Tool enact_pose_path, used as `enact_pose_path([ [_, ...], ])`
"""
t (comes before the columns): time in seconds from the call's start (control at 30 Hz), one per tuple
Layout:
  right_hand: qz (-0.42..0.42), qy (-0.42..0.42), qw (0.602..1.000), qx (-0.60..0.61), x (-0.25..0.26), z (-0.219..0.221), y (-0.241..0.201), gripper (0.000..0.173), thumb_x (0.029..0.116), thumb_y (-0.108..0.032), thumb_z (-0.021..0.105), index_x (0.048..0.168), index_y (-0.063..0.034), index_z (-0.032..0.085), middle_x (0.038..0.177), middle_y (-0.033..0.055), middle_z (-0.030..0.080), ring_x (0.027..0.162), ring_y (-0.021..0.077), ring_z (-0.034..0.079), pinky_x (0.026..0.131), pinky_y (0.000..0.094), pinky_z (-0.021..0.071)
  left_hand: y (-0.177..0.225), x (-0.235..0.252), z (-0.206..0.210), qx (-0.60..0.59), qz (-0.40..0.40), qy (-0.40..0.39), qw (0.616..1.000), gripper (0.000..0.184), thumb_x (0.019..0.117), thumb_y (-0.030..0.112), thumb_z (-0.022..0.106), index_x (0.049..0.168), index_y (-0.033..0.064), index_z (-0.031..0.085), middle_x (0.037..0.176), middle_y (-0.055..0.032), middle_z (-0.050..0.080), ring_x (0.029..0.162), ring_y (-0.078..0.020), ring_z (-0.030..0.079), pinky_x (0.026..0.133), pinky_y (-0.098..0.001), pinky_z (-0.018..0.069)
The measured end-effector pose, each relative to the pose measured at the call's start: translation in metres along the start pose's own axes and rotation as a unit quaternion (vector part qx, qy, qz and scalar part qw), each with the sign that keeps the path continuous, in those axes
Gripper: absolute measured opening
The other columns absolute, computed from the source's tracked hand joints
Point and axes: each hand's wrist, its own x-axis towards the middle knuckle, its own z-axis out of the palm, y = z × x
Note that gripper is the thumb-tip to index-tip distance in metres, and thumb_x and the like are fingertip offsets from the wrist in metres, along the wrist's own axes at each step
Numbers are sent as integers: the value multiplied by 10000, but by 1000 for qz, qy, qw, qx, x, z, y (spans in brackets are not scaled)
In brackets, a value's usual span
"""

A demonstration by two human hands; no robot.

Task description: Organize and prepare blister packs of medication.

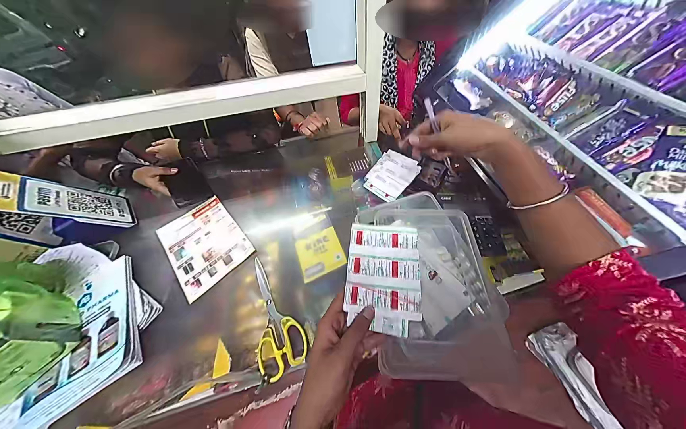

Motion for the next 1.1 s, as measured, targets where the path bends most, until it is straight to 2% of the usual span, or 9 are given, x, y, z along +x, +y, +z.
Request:
enact_pose_path([
  [0.07,-46,-59,996,52,-21,15,-30,228,1069,-111,480,1080,-37,695,758,-61,618,531,-28,473,493,133,402,-2,4,3,40,16,-16,999,412,1024,-27,464,1427,-30,380,1175,-112,718,994,-234,752,876,-413,643],
  [0.17,-113,-121,986,32,-47,28,-53,261,1050,-62,475,1177,-32,701,923,-16,696,712,5,603,627,152,505,-3,5,10,223,79,-18,971,604,1006,2,526,1530,-82,240,1244,-82,683,972,-96,731,826,-274,632],
  [0.27,-162,-90,983,-1,-83,40,-55,260,1040,-23,489,1214,0,680,985,33,742,820,61,706,730,210,601,-12,0,12,455,176,11,873,756,965,121,628,1575,-84,231,1404,-208,586,1083,-62,685,882,-221,569],
  [0.33,-165,-5,986,1,-115,54,-51,258,1020,-36,541,1245,-14,665,943,29,756,782,82,730,692,232,626,-11,-3,13,541,222,29,811,711,936,206,678,1520,-79,391,1196,-210,667,956,-94,670,821,-212,561],
  [0.4,-141,73,987,29,-146,71,-40,295,976,-32,610,1269,-42,645,894,7,753,704,84,723,587,228,619,-8,-3,14,593,251,34,764,594,902,271,683,1400,-38,584,918,-104,692,752,-100,553,668,-201,469],
  [0.47,-114,130,985,22,-167,86,-25,234,964,-101,664,1196,-71,673,834,-48,733,602,5,643,494,159,526,-6,-3,13,637,272,22,721,494,911,327,664,1287,8,693,811,-40,699,712,-134,535,655,-248,437],
  [0.6,-104,199,973,-58,-190,125,4,172,932,-273,698,941,-104,725,763,-92,670,602,-96,500,542,93,398,-2,2,15,710,305,28,634,378,932,420,605,1103,155,814,685,-3,598,672,-166,542,587,-267,425],
  [0.83,-125,270,944,-146,-199,175,13,234,950,-284,645,928,-79,757,840,28,701,772,20,636,711,104,490,1,11,19,760,302,37,574,269,927,326,622,1096,256,819,897,-111,635,817,-288,601,659,-348,487],
  [1.1,-144,234,954,-122,-205,181,9,230,997,-284,596,971,-99,730,886,29,686,807,19,632,736,93,491,-2,16,19,739,373,-60,557,207,934,235,629,904,146,814,645,-13,624,616,-202,607,547,-305,487],
])
